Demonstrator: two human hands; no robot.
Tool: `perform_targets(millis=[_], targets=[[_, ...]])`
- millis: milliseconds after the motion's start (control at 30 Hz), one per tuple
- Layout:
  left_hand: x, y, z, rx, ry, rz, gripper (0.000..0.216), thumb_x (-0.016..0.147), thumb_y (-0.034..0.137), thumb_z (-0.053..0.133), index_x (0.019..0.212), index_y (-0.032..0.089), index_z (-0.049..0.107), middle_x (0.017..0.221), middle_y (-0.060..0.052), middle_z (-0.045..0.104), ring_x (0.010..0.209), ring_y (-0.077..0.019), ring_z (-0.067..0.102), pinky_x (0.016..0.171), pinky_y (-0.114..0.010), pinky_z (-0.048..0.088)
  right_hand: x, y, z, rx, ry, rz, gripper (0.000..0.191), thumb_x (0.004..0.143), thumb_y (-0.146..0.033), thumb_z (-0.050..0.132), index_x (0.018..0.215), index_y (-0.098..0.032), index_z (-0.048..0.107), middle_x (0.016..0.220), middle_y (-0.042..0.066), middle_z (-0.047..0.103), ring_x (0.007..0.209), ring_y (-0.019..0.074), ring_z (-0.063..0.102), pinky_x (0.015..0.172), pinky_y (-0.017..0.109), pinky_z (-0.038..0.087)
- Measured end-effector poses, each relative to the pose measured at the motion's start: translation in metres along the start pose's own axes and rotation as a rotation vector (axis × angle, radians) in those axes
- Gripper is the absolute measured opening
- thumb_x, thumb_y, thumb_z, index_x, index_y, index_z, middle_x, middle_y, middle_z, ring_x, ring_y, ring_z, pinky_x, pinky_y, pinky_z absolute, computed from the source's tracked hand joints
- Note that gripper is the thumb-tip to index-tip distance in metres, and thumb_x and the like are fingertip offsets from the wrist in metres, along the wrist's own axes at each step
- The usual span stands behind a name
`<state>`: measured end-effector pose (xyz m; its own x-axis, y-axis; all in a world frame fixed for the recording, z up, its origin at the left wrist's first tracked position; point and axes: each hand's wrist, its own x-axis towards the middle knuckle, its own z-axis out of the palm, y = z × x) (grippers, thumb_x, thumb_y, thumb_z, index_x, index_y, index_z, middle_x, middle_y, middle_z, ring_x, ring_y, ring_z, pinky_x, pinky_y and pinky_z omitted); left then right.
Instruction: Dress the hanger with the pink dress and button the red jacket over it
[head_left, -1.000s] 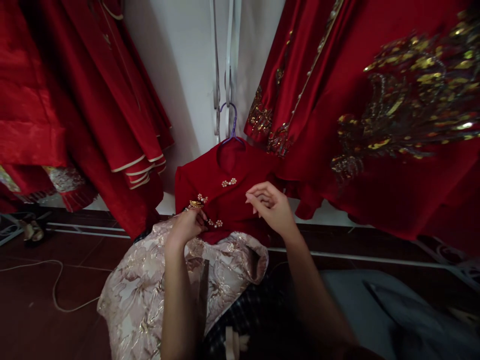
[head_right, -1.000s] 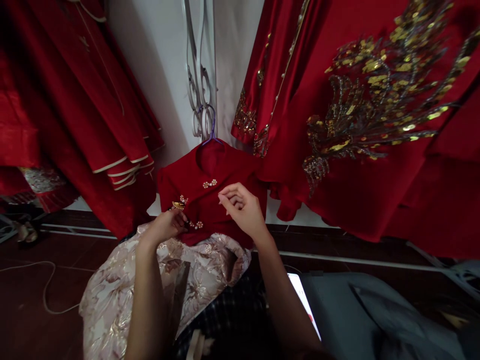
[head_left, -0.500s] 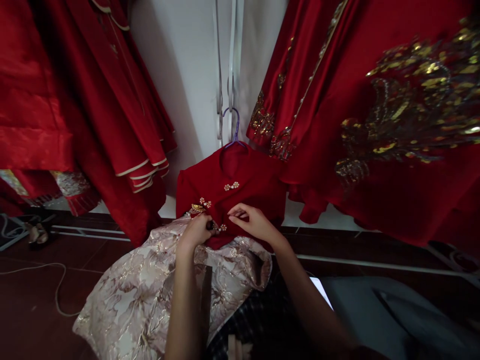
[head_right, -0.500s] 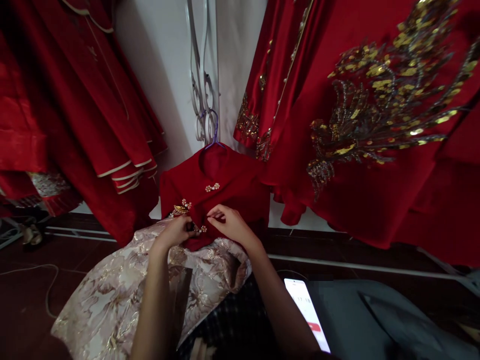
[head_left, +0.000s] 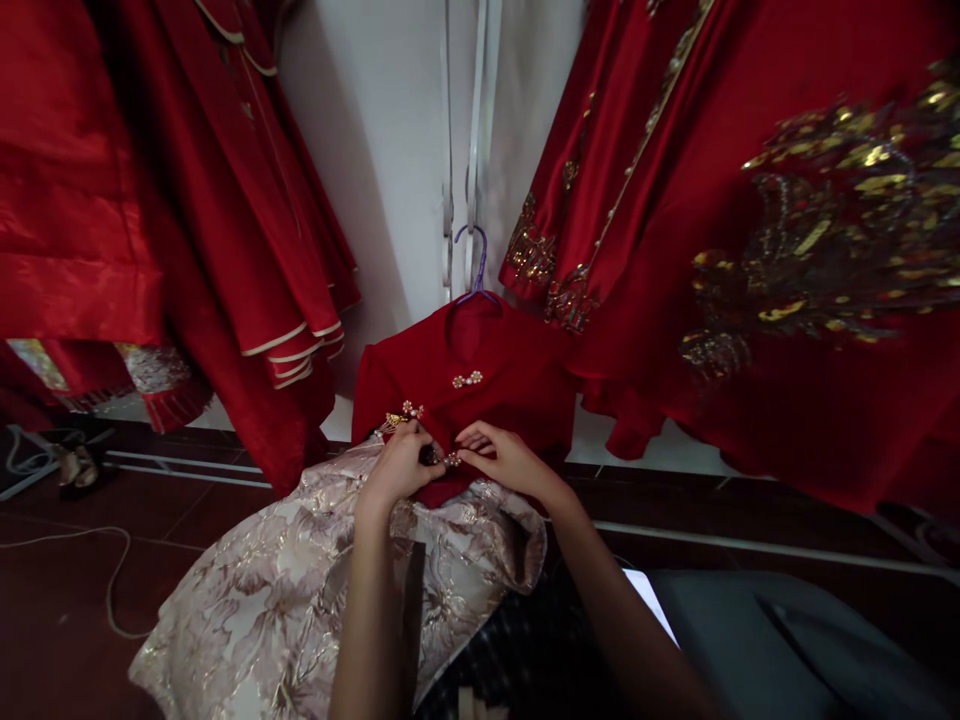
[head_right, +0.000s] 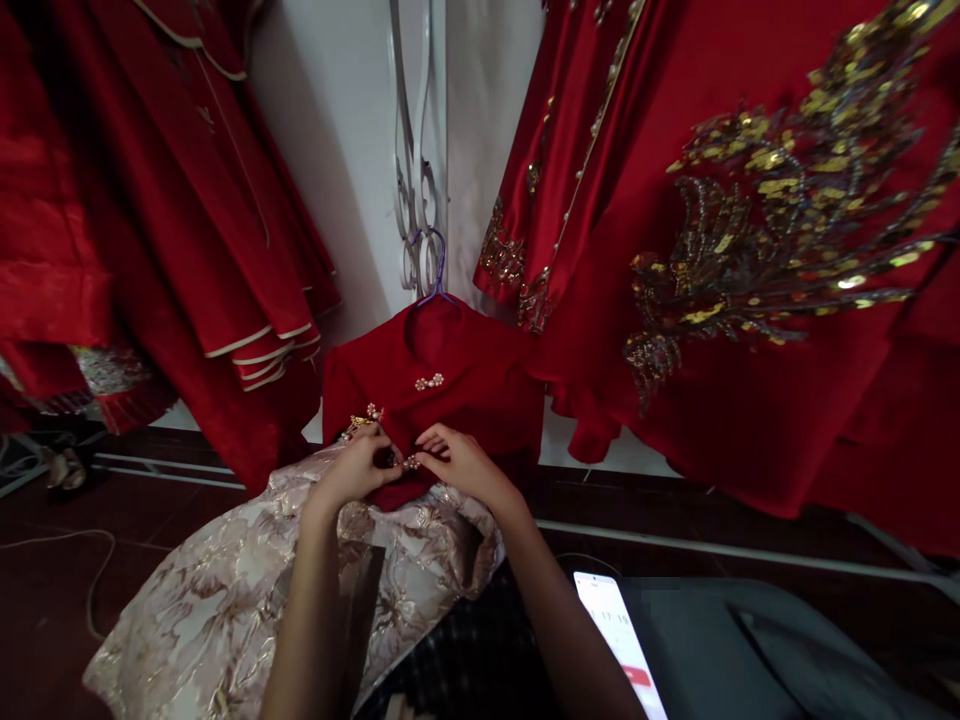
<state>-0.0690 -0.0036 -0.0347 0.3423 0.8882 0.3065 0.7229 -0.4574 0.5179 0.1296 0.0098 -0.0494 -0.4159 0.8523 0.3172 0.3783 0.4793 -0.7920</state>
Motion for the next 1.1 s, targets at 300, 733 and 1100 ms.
perform_targets(millis=[300,733,1100], targets=[[0.005,0.002,0.0,-0.094,-0.022,0.076,0.01,0.077,0.024,0.055,0.08,0.017,0.062,0.076,-0.001,0.065,0.068,-0.012,0.057,0.067,-0.022,0.04,0.002,0.008,0.003,-0.066,0.087,-0.026,0.018,0.074,-0.029,0.064,0.087,-0.019,0.058,0.083,0.003,0.06,0.076,0.0134,0.058,0.066,0.026,0.05],[0.002,0.015,-0.008,-0.12,-0.021,0.056,0.008,0.075,0.024,0.056,0.077,0.018,0.061,0.076,0.001,0.067,0.07,-0.0116,0.059,0.067,-0.021,0.04,0.002,0.006,0.002,-0.199,0.075,-0.052,0.016,0.075,-0.033,0.065,0.084,-0.02,0.064,0.083,0.003,0.059,0.077,0.0137,0.057,0.069,0.027,0.047],[0.002,-0.003,0.002,-0.498,0.043,-0.052,0.027,0.074,0.041,0.063,0.085,0.017,0.058,0.077,-0.002,0.066,0.074,-0.014,0.061,0.07,-0.024,0.043,0.003,-0.002,-0.003,-0.114,0.084,-0.013,0.021,0.076,-0.039,0.063,0.082,-0.019,0.064,0.085,0.004,0.059,0.076,0.0138,0.057,0.064,0.026,0.046]])
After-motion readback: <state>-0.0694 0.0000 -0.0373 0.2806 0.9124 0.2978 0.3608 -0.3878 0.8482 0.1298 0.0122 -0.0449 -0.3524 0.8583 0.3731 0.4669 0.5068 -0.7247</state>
